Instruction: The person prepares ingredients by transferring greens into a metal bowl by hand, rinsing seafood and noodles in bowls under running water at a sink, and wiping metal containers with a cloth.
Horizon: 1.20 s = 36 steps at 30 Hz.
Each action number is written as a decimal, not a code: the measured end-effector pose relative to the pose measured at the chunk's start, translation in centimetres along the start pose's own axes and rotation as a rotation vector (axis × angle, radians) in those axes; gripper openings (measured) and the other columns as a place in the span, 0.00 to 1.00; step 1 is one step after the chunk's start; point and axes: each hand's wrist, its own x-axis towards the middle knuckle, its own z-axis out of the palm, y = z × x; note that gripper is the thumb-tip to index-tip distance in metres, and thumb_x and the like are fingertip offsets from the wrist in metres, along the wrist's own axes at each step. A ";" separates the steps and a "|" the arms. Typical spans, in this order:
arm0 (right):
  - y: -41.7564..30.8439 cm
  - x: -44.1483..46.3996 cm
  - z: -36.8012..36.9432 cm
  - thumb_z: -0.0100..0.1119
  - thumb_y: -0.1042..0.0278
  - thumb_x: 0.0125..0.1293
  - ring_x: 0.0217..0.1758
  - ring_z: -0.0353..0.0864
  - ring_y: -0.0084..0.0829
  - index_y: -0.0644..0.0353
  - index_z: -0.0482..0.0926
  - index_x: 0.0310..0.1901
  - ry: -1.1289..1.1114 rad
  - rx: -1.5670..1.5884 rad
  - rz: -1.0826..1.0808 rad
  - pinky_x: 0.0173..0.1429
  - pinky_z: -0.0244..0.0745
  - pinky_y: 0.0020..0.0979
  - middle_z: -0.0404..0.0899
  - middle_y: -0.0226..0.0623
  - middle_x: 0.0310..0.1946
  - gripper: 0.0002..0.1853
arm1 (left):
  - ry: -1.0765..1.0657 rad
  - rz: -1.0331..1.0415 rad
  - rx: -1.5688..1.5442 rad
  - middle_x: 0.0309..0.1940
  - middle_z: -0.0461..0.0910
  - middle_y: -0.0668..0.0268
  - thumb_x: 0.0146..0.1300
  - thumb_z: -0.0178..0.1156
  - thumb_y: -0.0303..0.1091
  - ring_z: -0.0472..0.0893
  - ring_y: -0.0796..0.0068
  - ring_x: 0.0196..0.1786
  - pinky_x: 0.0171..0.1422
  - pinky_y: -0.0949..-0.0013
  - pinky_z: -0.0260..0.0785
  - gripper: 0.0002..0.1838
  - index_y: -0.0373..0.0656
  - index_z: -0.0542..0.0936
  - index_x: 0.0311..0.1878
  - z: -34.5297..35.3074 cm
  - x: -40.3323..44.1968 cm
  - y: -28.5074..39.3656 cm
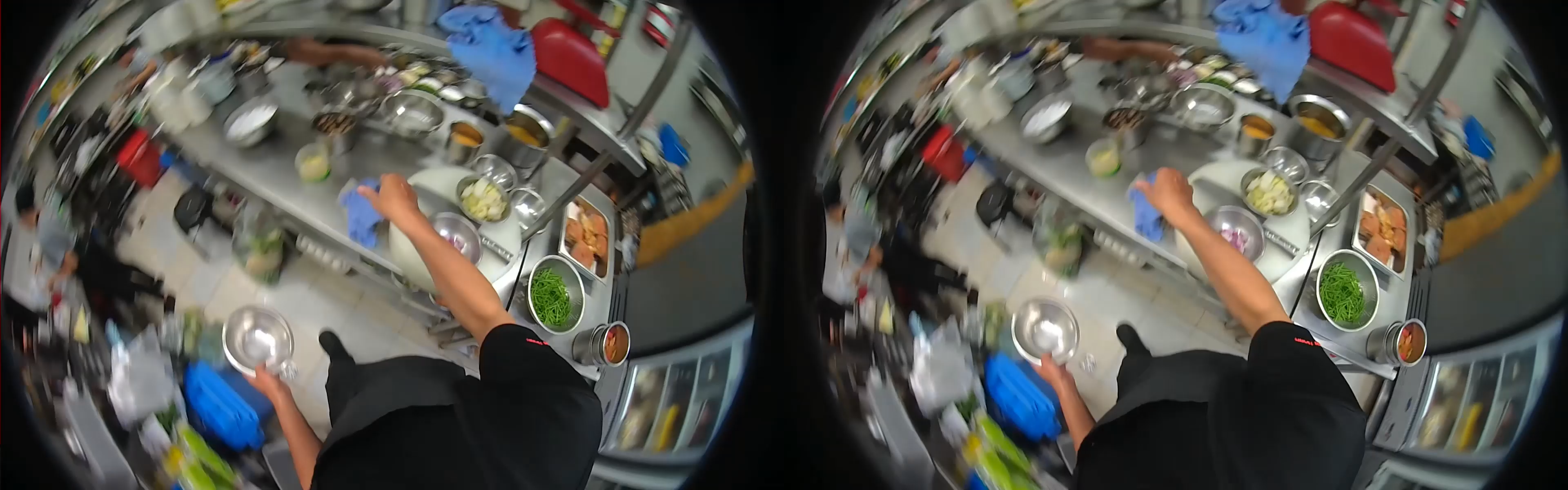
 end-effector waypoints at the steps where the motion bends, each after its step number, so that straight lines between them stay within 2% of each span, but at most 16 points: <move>1: -1.6 0.6 -2.4 0.64 0.49 0.56 0.48 0.81 0.45 0.66 0.81 0.42 0.121 -0.028 -0.084 0.51 0.74 0.41 0.80 0.54 0.42 0.25 | -0.116 0.069 -0.034 0.60 0.68 0.54 0.51 0.50 0.19 0.74 0.57 0.56 0.54 0.55 0.75 0.34 0.39 0.61 0.66 -0.2 3.8 -1.8; 5: -6.0 4.9 -14.8 0.64 0.57 0.54 0.42 0.80 0.48 0.64 0.79 0.39 0.878 0.024 -0.431 0.49 0.74 0.42 0.81 0.48 0.38 0.18 | -0.227 -0.229 0.028 0.61 0.65 0.53 0.56 0.51 0.31 0.74 0.51 0.57 0.47 0.45 0.77 0.34 0.48 0.57 0.69 3.3 12.6 -1.1; 10: -3.0 13.5 -23.3 0.59 0.57 0.56 0.42 0.80 0.48 0.62 0.79 0.43 1.136 -0.659 -0.162 0.50 0.75 0.41 0.81 0.47 0.40 0.18 | -0.502 -0.348 0.141 0.61 0.65 0.54 0.61 0.50 0.35 0.74 0.52 0.57 0.48 0.47 0.76 0.31 0.47 0.57 0.69 11.1 19.3 2.5; 14: -8.7 9.3 -22.7 0.62 0.59 0.50 0.51 0.78 0.45 0.61 0.81 0.44 0.344 -0.365 -0.036 0.55 0.73 0.40 0.79 0.48 0.47 0.20 | -0.705 -0.287 0.112 0.61 0.67 0.56 0.69 0.49 0.43 0.72 0.60 0.59 0.56 0.57 0.72 0.28 0.44 0.59 0.68 17.9 21.5 4.9; 17: -12.8 3.1 -10.6 0.65 0.63 0.45 0.50 0.79 0.39 0.60 0.82 0.42 0.243 -0.139 -0.349 0.54 0.73 0.34 0.81 0.41 0.46 0.20 | -0.924 -0.315 0.097 0.60 0.68 0.59 0.71 0.47 0.47 0.72 0.67 0.59 0.63 0.66 0.64 0.27 0.40 0.61 0.66 21.8 21.1 4.7; 18: -13.9 3.0 -7.2 0.66 0.63 0.47 0.52 0.78 0.37 0.60 0.81 0.44 -0.214 0.199 -0.221 0.56 0.72 0.33 0.80 0.41 0.48 0.20 | -0.970 -0.278 0.112 0.61 0.68 0.59 0.72 0.47 0.47 0.71 0.68 0.60 0.64 0.67 0.62 0.27 0.39 0.62 0.66 23.5 19.8 4.5; 19: -13.4 3.5 -2.0 0.66 0.63 0.50 0.50 0.78 0.36 0.61 0.80 0.46 -0.384 0.315 -0.407 0.56 0.72 0.32 0.80 0.41 0.47 0.20 | -1.014 -0.242 0.138 0.61 0.67 0.59 0.72 0.46 0.47 0.70 0.69 0.61 0.65 0.67 0.61 0.27 0.37 0.63 0.65 25.3 17.9 4.6; 20: -13.4 4.0 2.8 0.64 0.64 0.54 0.49 0.78 0.37 0.63 0.77 0.48 -0.376 0.309 -0.563 0.54 0.72 0.32 0.79 0.44 0.45 0.20 | -1.121 -0.172 0.168 0.62 0.67 0.59 0.72 0.45 0.47 0.68 0.69 0.62 0.67 0.67 0.59 0.28 0.36 0.62 0.66 27.1 15.7 5.6; 22: -15.4 3.8 12.3 0.61 0.65 0.57 0.50 0.78 0.39 0.65 0.74 0.48 0.097 0.595 -0.180 0.56 0.70 0.35 0.78 0.49 0.42 0.19 | -1.205 0.086 0.252 0.62 0.67 0.58 0.72 0.44 0.49 0.66 0.70 0.64 0.68 0.67 0.56 0.29 0.36 0.61 0.66 30.2 11.1 9.5; 23: -15.0 3.7 14.4 0.58 0.67 0.58 0.49 0.78 0.41 0.65 0.71 0.49 0.176 0.702 -0.222 0.56 0.70 0.35 0.77 0.50 0.40 0.19 | -1.175 0.281 0.298 0.60 0.68 0.59 0.72 0.43 0.51 0.65 0.70 0.64 0.68 0.68 0.54 0.30 0.36 0.62 0.66 31.2 9.9 11.3; 25: -14.1 4.2 14.7 0.60 0.64 0.56 0.51 0.78 0.43 0.63 0.76 0.46 -0.100 0.487 -0.632 0.56 0.71 0.37 0.79 0.51 0.42 0.17 | -1.244 0.158 0.102 0.61 0.68 0.55 0.72 0.42 0.52 0.66 0.65 0.64 0.69 0.66 0.55 0.32 0.34 0.58 0.68 31.9 13.7 9.9; 27: -11.6 4.6 12.1 0.61 0.61 0.54 0.51 0.78 0.46 0.59 0.81 0.40 -0.397 -0.026 -0.596 0.55 0.72 0.41 0.79 0.54 0.44 0.15 | -1.304 0.177 0.215 0.61 0.68 0.56 0.72 0.41 0.50 0.66 0.67 0.65 0.69 0.68 0.55 0.31 0.34 0.58 0.68 31.1 15.5 10.2; 29: -15.9 5.7 9.1 0.58 0.64 0.55 0.46 0.81 0.48 0.61 0.82 0.42 -0.242 -0.003 -0.094 0.53 0.74 0.45 0.79 0.56 0.40 0.15 | -1.256 0.121 0.344 0.61 0.68 0.55 0.72 0.41 0.50 0.67 0.66 0.63 0.67 0.68 0.56 0.31 0.34 0.58 0.68 31.9 13.2 11.4; 32: -16.2 5.5 13.0 0.58 0.66 0.53 0.41 0.80 0.48 0.60 0.81 0.40 0.068 0.439 -0.654 0.47 0.74 0.44 0.80 0.51 0.36 0.13 | -1.154 0.264 0.361 0.57 0.70 0.56 0.73 0.42 0.49 0.68 0.68 0.60 0.64 0.68 0.59 0.30 0.34 0.60 0.66 34.0 15.3 12.2; 35: -13.7 4.1 7.9 0.61 0.68 0.48 0.42 0.79 0.49 0.58 0.79 0.43 -0.324 0.054 -0.696 0.49 0.73 0.40 0.80 0.50 0.37 0.17 | -1.049 0.270 0.511 0.54 0.73 0.56 0.72 0.45 0.48 0.69 0.68 0.61 0.64 0.66 0.62 0.27 0.34 0.64 0.63 32.3 19.7 12.7; 36: -14.0 2.9 5.7 0.62 0.68 0.47 0.44 0.78 0.48 0.57 0.79 0.44 -0.215 0.126 -0.605 0.50 0.72 0.39 0.79 0.48 0.39 0.18 | -1.009 0.055 0.253 0.54 0.73 0.55 0.71 0.47 0.48 0.70 0.66 0.61 0.66 0.64 0.60 0.27 0.33 0.67 0.61 31.9 21.0 13.3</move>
